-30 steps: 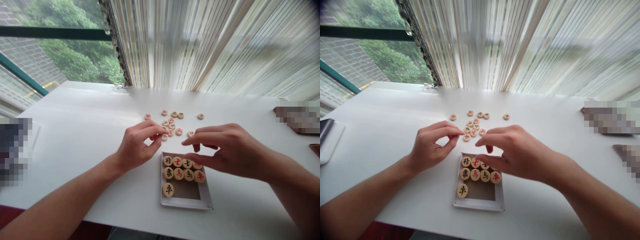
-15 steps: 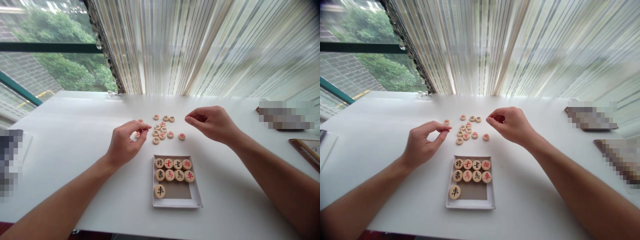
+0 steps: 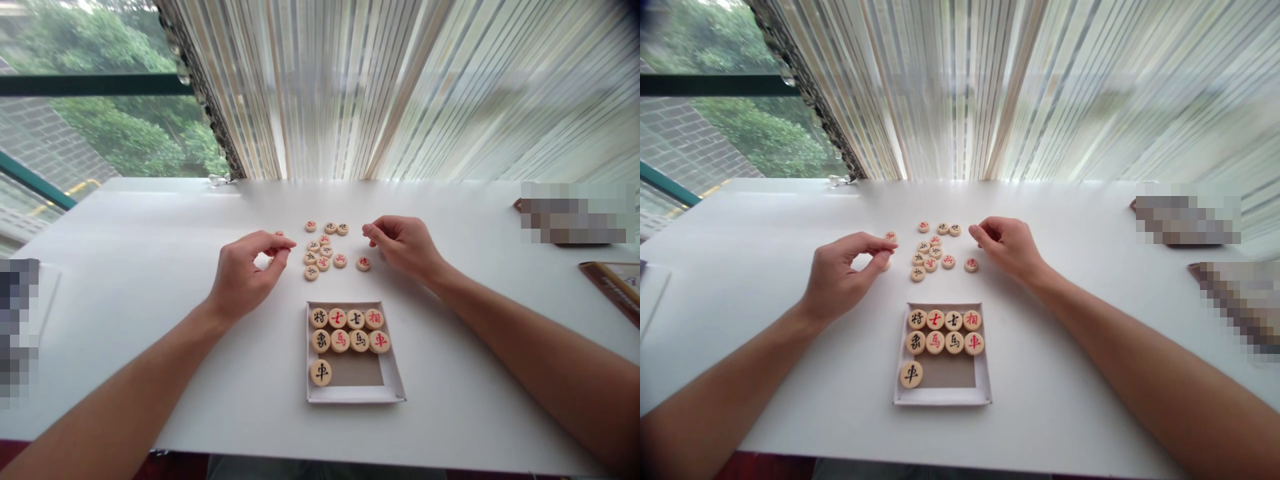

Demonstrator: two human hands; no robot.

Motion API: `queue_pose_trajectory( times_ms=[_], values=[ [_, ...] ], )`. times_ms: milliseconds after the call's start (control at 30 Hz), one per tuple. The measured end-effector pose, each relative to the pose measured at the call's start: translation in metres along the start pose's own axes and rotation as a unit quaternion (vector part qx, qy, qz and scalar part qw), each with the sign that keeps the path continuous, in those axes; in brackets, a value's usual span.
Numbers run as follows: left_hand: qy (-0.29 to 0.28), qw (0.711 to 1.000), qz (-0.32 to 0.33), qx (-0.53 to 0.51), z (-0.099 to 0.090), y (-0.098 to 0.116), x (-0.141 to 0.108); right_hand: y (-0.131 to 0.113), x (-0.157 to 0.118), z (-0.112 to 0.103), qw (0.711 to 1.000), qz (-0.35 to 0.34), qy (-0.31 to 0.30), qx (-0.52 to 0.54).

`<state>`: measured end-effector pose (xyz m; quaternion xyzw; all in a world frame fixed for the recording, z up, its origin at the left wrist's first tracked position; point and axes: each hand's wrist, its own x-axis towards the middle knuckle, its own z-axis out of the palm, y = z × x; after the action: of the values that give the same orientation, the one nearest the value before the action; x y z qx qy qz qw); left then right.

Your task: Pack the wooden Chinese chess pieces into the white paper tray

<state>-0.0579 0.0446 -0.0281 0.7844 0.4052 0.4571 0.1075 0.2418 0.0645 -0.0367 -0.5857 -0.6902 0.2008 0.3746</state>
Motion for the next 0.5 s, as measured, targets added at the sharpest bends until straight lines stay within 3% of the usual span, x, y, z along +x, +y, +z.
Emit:
queue_pose_trajectory(
  times_ms=[500],
  values=[
    [-0.031,0.994,-0.106,-0.008,-0.0050,-0.0067,0.0030,0.0035,-0.0041,0.0068,0.999,-0.051,0.009,-0.004]
  ],
)
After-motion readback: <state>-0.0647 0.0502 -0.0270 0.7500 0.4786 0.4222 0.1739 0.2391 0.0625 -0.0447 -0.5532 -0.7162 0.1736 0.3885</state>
